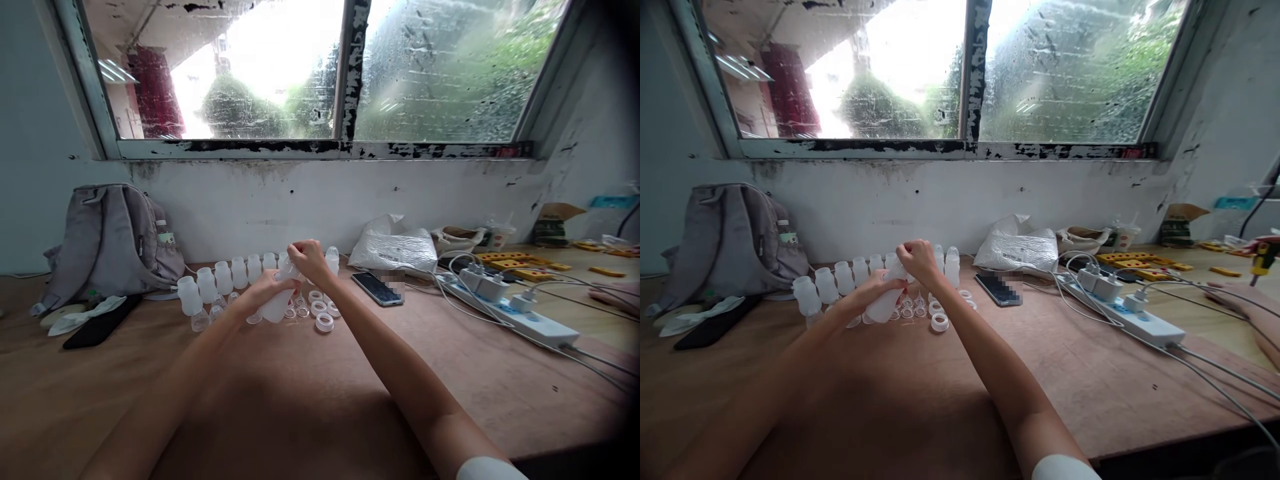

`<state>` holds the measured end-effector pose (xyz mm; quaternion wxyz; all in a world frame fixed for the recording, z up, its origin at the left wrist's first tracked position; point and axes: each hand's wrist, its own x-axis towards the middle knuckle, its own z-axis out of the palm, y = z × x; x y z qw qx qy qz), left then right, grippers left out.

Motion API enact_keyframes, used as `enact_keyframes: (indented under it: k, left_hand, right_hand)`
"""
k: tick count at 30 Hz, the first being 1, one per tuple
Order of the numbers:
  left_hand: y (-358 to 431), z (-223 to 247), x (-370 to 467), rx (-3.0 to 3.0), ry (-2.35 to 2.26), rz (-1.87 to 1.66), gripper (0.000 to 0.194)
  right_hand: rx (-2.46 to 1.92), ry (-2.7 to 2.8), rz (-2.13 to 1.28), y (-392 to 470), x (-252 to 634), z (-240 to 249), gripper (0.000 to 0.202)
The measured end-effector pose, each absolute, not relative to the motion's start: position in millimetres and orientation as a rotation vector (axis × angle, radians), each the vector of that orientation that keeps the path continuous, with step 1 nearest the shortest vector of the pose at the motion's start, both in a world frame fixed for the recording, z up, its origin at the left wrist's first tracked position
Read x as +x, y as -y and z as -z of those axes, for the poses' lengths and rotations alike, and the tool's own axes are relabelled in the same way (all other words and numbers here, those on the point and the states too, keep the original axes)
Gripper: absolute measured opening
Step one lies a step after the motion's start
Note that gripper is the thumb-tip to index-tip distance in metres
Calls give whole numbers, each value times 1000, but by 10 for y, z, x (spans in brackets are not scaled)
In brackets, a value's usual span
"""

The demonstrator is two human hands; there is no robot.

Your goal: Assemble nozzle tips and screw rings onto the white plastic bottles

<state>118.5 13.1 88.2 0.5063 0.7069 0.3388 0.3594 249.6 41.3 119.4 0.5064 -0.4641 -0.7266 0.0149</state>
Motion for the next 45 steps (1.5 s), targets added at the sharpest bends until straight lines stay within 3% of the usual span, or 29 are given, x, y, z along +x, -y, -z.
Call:
enact_keyframes:
  k: [15, 19, 29, 37, 41, 45]
  left_hand:
    - [-60, -753, 1293, 1090, -323, -665, 28]
    - [-100, -730, 1288, 1066, -265, -611, 30]
    - [-101, -823, 1246, 1640, -779, -849, 26]
    - [-120, -792, 1259, 2249, -1478, -1205, 26]
    - [-104, -806, 1222, 2406, -1674, -1100, 32]
    - [-120, -834, 1165, 2518, -1713, -1009, 36]
  right_hand:
    - [-701, 1683, -560, -434, 2557, -1157, 25]
    - [-688, 1670, -554, -421, 2549, -1173, 26]
    - [-966, 1713, -132, -468, 2588, -1172, 29]
    - [-1153, 1695, 108, -517, 2565, -1122, 30]
    - [-1194, 1733, 26, -526, 2568, -1099, 36]
    - [-1185, 2027, -444, -519, 2590, -1094, 47]
